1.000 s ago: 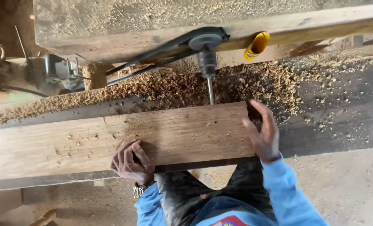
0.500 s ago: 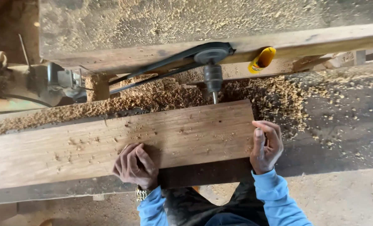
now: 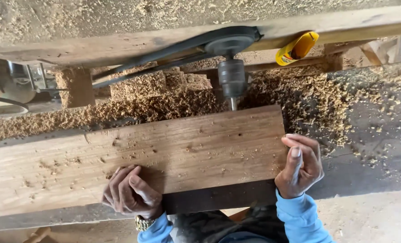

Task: The person guides a long wooden plank under a bench-mounted drill press, positioning it by hand and drilling holes along its length, sliding the plank forward between holes and steadying it with both hands as the machine bores each hole.

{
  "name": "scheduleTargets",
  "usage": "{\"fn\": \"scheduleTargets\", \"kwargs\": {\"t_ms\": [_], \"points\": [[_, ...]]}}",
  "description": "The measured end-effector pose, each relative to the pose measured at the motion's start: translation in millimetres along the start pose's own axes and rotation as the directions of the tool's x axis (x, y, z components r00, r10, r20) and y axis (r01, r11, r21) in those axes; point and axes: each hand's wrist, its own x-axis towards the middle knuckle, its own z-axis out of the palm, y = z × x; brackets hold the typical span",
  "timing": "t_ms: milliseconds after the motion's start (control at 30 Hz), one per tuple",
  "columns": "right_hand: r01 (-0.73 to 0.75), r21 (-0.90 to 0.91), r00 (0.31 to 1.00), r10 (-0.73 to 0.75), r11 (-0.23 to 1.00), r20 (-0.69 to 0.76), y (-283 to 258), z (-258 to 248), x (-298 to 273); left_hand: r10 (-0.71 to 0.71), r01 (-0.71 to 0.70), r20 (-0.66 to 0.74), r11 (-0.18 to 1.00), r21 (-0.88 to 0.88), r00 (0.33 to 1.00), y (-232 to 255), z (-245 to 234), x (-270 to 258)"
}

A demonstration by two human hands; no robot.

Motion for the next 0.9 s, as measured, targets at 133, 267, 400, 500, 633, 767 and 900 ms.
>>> {"fn": "scheduleTargets", "kwargs": {"t_ms": [133, 267, 400, 500, 633, 767, 900], "points": [[-0.018, -0.020, 1.000, 0.017, 1.000, -0.011, -0.4, 4.2, 6.3, 0.005, -0.005, 0.008, 1.000, 0.026, 1.000, 6.2, 2.5, 6.2], [-0.010, 0.064, 1.000, 0.010, 0.998, 0.002, 6.5, 9.4, 12.4, 0.019, -0.019, -0.005, 1.000, 0.022, 1.000, 5.4, 9.8, 9.4], [-0.024, 0.038, 1.000, 0.024, 0.999, 0.004, 16.7, 11.3, 15.8, 0.025, -0.025, 0.010, 0.999, 0.025, 1.000, -1.3, 15.4, 7.7], [-0.030, 0.009, 1.000, 0.030, 1.000, -0.004, 10.8, 8.8, 20.1, 0.086, -0.084, -0.040, 0.995, 0.062, 0.995, -11.0, 18.8, 2.5], [0.129, -0.077, 0.982, -0.117, 0.989, 0.151, 12.3, 0.8, 43.6, 0.110, -0.107, -0.044, 0.992, 0.060, 0.993, -31.7, 27.3, -4.2], [0.285, 0.005, 0.896, -0.268, 0.958, 0.354, 21.8, 11.9, 90.9, 0.118, -0.111, -0.087, 0.991, 0.075, 0.989, -24.8, 28.3, -1.3], [0.316, 0.053, 0.826, -0.302, 0.947, 0.476, 14.8, 36.2, 109.9, 0.096, -0.094, -0.012, 0.988, 0.119, 0.995, 17.7, 7.5, 20.3]]}}
